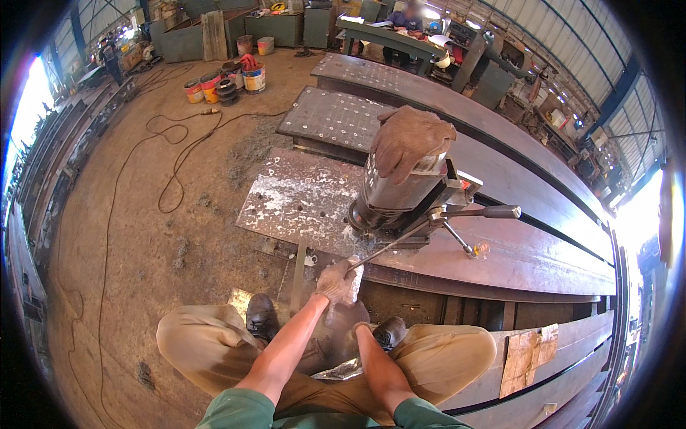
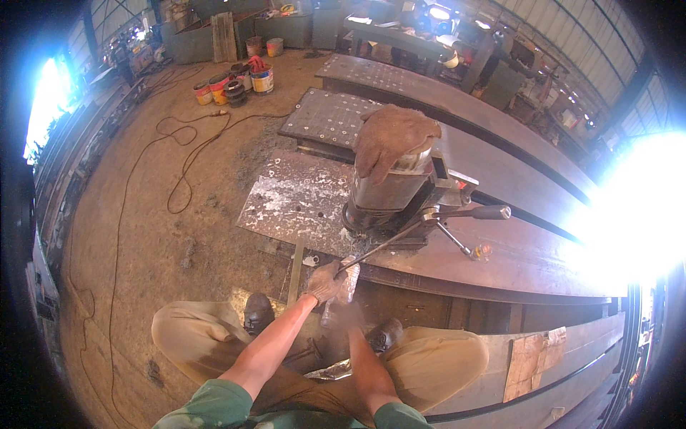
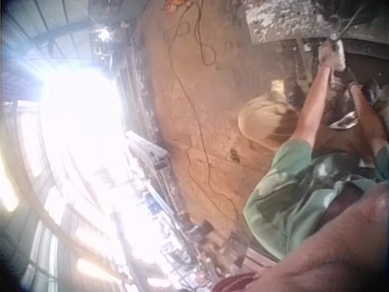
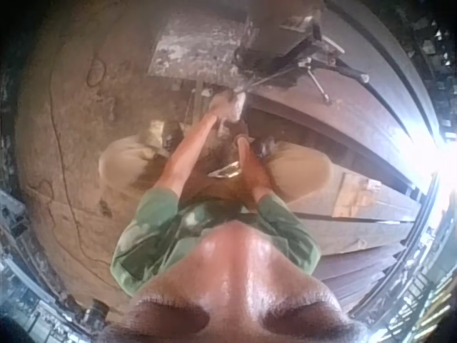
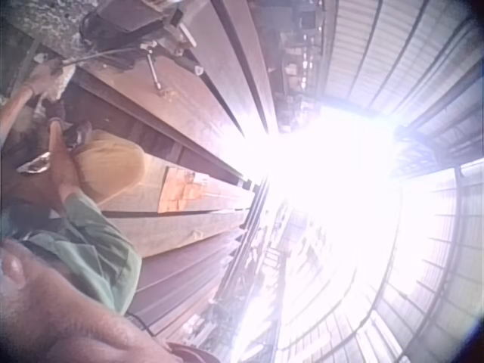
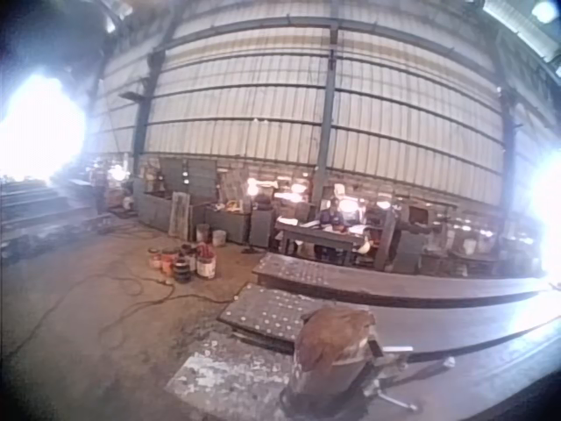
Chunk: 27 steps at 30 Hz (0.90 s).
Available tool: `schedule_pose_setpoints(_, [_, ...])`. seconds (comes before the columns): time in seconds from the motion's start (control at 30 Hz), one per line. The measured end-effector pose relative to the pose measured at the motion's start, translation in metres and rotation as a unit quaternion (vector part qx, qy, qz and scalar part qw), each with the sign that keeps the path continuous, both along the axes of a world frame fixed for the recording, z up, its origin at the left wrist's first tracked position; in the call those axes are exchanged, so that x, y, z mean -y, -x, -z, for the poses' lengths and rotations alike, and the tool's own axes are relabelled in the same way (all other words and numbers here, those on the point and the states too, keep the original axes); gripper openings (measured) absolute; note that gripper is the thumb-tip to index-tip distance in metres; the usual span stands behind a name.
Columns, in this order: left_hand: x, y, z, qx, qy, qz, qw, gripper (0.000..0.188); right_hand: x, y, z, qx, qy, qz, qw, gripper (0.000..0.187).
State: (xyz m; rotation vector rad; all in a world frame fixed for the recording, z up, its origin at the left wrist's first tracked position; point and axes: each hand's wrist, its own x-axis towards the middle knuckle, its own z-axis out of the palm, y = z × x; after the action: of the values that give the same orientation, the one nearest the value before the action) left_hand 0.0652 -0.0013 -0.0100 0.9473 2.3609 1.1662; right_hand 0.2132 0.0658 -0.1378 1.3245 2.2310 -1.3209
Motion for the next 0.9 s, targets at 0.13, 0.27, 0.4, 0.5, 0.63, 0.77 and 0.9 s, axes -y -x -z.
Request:
schedule_pose_setpoints(0.13, [0.007,0.002,0.002,0.010,0.007,0.001,1.000,0.030,0.008,0.004,-0.007,0.018,-0.008,0.027,0.999,0.072])
schedule_pose_setpoints(0.27, [0.001,-0.001,-0.008,0.018,0.018,-0.002,1.000,0.029,0.001,0.001,0.020,0.012,0.026,0.063,0.998,0.077])
schedule_pose_setpoints(0.4, [0.008,0.002,-0.006,0.007,0.021,-0.010,1.000,0.029,0.005,0.004,0.016,0.037,-0.028,-0.002,0.999,0.082])
schedule_pose_setpoints(0.5, [0.006,-0.001,-0.010,0.001,0.008,-0.004,1.000,0.028,0.002,0.002,0.023,0.025,-0.045,-0.024,0.998,0.083])
schedule_pose_setpoints(0.63, [0.007,0.002,-0.005,-0.010,0.000,-0.008,1.000,0.027,0.003,0.007,0.008,0.024,-0.025,-0.009,0.999,0.081])
schedule_pose_setpoints(0.77, [0.006,0.000,0.001,-0.009,-0.008,-0.004,1.000,0.026,0.006,0.009,-0.028,0.061,0.004,0.015,0.998,0.082])
schedule_pose_setpoints(0.9, [0.003,-0.002,-0.005,-0.011,-0.011,-0.001,1.000,0.026,0.004,0.005,-0.018,0.051,-0.019,0.019,0.998,0.083])
